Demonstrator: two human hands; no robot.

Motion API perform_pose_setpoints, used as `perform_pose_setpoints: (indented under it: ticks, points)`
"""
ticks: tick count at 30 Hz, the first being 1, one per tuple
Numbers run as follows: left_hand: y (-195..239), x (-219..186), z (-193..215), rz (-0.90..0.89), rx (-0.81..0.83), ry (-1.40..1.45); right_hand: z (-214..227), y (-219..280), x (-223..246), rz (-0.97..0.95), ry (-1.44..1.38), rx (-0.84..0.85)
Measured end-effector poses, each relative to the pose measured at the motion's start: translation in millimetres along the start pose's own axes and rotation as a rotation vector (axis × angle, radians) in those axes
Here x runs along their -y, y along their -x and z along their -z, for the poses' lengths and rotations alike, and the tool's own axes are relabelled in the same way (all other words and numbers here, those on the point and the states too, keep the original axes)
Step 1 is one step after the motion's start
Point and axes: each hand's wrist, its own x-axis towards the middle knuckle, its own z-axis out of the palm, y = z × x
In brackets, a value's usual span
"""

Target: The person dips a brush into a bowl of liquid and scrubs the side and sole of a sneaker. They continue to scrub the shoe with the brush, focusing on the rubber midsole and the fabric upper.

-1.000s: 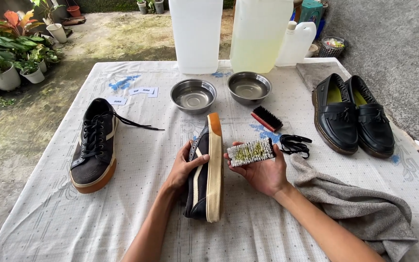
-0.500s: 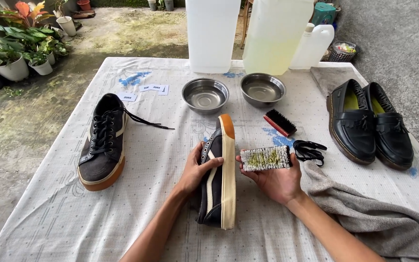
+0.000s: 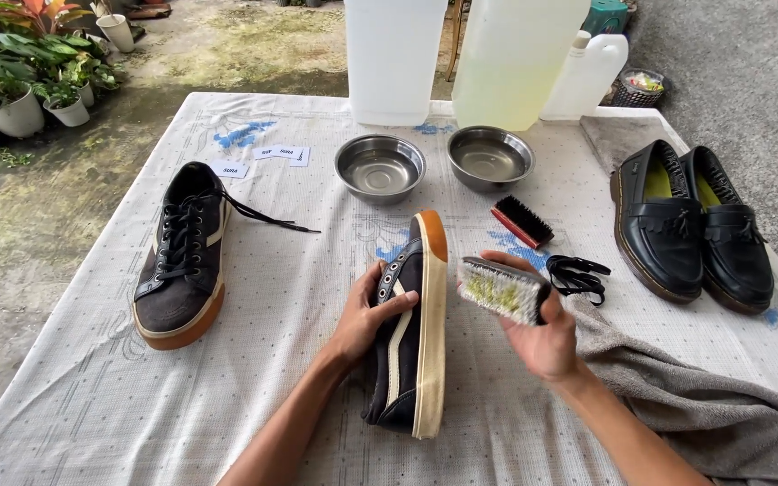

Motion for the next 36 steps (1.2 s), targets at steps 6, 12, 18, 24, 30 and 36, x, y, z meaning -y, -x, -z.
perform_pose_setpoints:
  ticks: [6,12,18,24,30,36]
  points:
    - [-1,1,-1,-0.025,0.039,0.026,-26,11,3,0.413,1.06,0.082]
    - [-15,36,12,0.255,0.109,-0.099,-55,17,11,0.572,1.313,0.264]
    - [-11,19,8,0.208,0.218,-0.067,-61,16,16,0.486,1.381,0.336]
    - [-14,31,16,-0.008,0.187,-0.389,-66,13,25,0.432,1.402,0.415]
    - [-17,13,17,-0.232,0.502,-0.413,-63,18,19,0.423,1.372,0.407]
    - [-12,-1,15,-0.022,0.534,-0.538,-60,16,25,0.531,1.294,0.41]
